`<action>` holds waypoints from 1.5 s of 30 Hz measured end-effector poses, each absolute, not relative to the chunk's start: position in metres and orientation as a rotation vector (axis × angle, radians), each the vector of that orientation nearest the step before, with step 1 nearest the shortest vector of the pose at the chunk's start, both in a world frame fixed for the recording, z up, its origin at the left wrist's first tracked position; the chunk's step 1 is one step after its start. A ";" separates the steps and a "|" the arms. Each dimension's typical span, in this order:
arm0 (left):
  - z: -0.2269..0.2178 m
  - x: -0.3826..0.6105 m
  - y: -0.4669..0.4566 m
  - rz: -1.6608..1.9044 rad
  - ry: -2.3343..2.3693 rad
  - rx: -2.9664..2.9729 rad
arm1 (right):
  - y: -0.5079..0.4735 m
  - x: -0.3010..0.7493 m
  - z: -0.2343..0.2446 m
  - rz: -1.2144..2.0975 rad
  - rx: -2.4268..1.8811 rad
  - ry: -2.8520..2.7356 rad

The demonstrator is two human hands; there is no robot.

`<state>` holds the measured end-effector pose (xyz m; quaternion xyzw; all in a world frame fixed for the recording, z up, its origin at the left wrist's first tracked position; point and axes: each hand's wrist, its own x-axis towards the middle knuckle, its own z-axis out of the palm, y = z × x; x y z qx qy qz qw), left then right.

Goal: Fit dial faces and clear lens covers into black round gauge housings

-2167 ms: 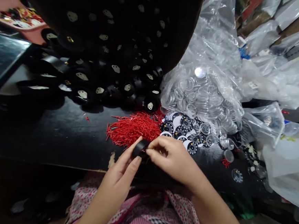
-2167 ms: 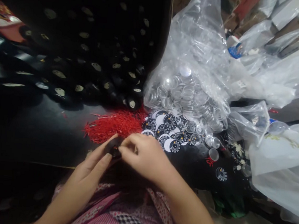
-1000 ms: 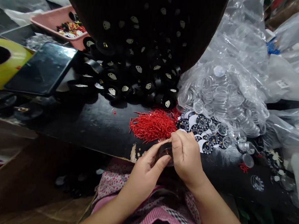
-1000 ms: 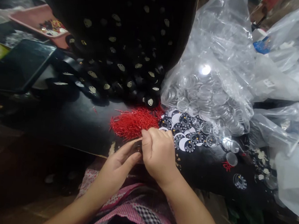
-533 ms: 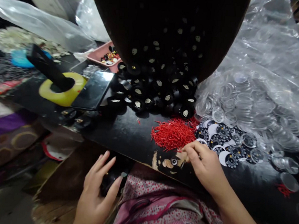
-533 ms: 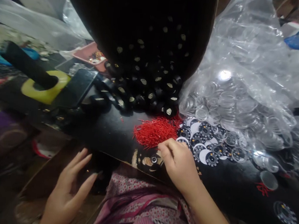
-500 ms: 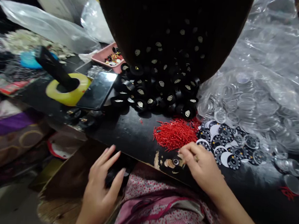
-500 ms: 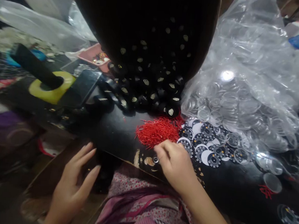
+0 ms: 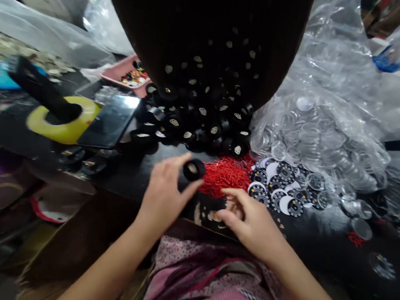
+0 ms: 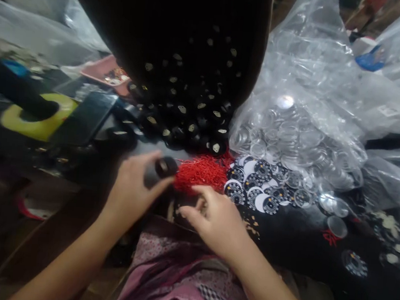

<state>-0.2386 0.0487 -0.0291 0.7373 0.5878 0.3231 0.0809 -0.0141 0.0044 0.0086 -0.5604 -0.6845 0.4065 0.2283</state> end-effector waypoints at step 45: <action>-0.024 -0.150 -0.020 0.984 0.815 0.151 | 0.002 0.036 -0.002 1.448 -1.470 -1.295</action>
